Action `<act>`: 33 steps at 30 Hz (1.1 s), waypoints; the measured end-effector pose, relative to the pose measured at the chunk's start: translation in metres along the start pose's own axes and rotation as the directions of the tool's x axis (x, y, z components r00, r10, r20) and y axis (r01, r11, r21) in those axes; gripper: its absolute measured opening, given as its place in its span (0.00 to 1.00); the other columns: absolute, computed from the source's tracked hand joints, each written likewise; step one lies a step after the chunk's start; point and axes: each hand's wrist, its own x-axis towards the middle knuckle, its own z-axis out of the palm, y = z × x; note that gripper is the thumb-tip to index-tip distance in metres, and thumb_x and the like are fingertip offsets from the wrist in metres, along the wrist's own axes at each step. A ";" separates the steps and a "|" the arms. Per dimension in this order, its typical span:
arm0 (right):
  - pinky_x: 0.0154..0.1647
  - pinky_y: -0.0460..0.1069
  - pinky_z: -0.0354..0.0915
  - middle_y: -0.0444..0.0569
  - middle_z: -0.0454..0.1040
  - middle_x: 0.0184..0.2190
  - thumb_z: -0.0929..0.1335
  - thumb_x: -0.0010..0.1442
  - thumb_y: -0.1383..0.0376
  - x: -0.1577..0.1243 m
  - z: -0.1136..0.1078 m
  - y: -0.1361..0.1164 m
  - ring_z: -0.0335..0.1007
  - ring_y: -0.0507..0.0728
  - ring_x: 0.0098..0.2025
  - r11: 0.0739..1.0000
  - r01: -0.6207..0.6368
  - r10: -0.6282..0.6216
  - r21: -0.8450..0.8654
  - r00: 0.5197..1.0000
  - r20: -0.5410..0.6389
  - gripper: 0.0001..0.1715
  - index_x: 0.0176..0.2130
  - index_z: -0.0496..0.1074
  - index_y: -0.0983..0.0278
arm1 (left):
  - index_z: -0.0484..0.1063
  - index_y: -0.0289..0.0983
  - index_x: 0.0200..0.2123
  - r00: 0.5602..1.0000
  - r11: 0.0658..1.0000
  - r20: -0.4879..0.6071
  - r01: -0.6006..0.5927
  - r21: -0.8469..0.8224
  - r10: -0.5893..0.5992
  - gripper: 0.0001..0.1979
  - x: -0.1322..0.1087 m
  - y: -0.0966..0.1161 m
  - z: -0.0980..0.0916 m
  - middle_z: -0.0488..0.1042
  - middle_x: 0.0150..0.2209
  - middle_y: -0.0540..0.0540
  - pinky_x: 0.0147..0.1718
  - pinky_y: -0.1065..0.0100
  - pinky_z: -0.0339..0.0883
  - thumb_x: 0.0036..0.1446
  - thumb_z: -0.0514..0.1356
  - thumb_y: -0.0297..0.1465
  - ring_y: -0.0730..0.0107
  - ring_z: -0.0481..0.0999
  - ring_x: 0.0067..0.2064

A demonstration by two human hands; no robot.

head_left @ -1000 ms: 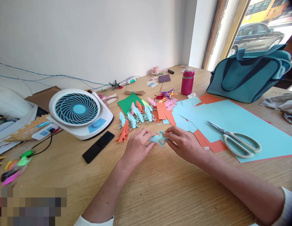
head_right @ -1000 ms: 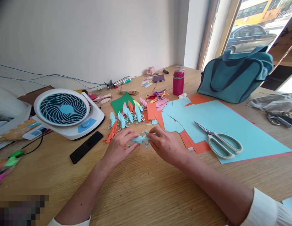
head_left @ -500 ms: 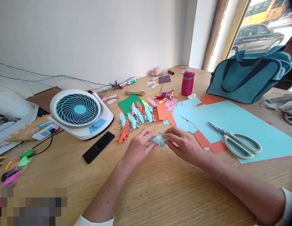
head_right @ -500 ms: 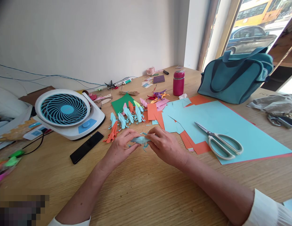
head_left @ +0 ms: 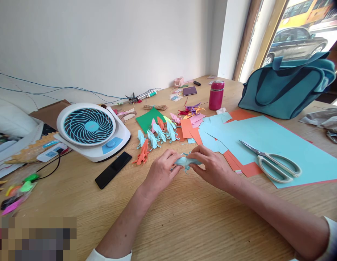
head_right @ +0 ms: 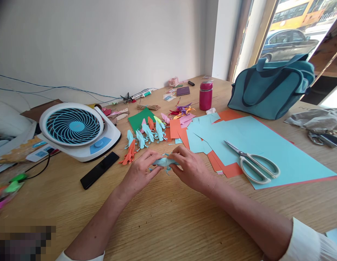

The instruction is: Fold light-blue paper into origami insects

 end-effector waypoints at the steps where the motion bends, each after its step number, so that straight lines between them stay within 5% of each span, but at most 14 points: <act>1: 0.31 0.47 0.65 0.50 0.73 0.40 0.68 0.61 0.70 0.000 0.000 0.000 0.69 0.53 0.32 1.000 0.004 -0.004 -0.005 1.000 -0.003 0.09 0.43 0.72 0.61 | 0.71 0.39 0.46 1.000 1.000 0.002 0.001 0.001 -0.001 0.11 0.000 0.000 0.000 0.72 0.45 0.45 0.41 0.66 0.69 0.59 0.63 0.26 0.66 0.75 0.43; 22: 0.30 0.46 0.64 0.48 0.70 0.39 0.70 0.60 0.70 0.001 -0.001 0.001 0.66 0.50 0.30 0.995 -0.051 0.050 0.081 0.999 0.015 0.07 0.40 0.69 0.62 | 0.71 0.38 0.47 0.999 0.999 -0.017 -0.042 -0.005 0.042 0.14 0.000 0.002 0.001 0.72 0.44 0.46 0.41 0.66 0.71 0.58 0.64 0.24 0.66 0.76 0.43; 28: 0.33 0.47 0.65 0.49 0.70 0.40 0.70 0.60 0.70 0.001 -0.001 -0.001 0.67 0.52 0.32 0.997 -0.046 0.045 0.058 0.999 0.021 0.07 0.39 0.69 0.62 | 0.70 0.35 0.48 0.997 0.990 -0.010 -0.079 0.114 0.081 0.11 -0.002 0.003 0.007 0.72 0.45 0.42 0.43 0.62 0.71 0.61 0.60 0.25 0.63 0.75 0.44; 33: 0.35 0.48 0.66 0.50 0.69 0.42 0.69 0.60 0.71 0.000 -0.002 0.003 0.68 0.53 0.35 0.980 -0.054 0.048 0.193 0.998 0.034 0.10 0.43 0.69 0.61 | 0.71 0.38 0.46 0.999 0.999 -0.033 -0.033 -0.039 0.032 0.12 0.000 0.003 0.007 0.72 0.43 0.45 0.42 0.66 0.70 0.59 0.62 0.23 0.66 0.75 0.43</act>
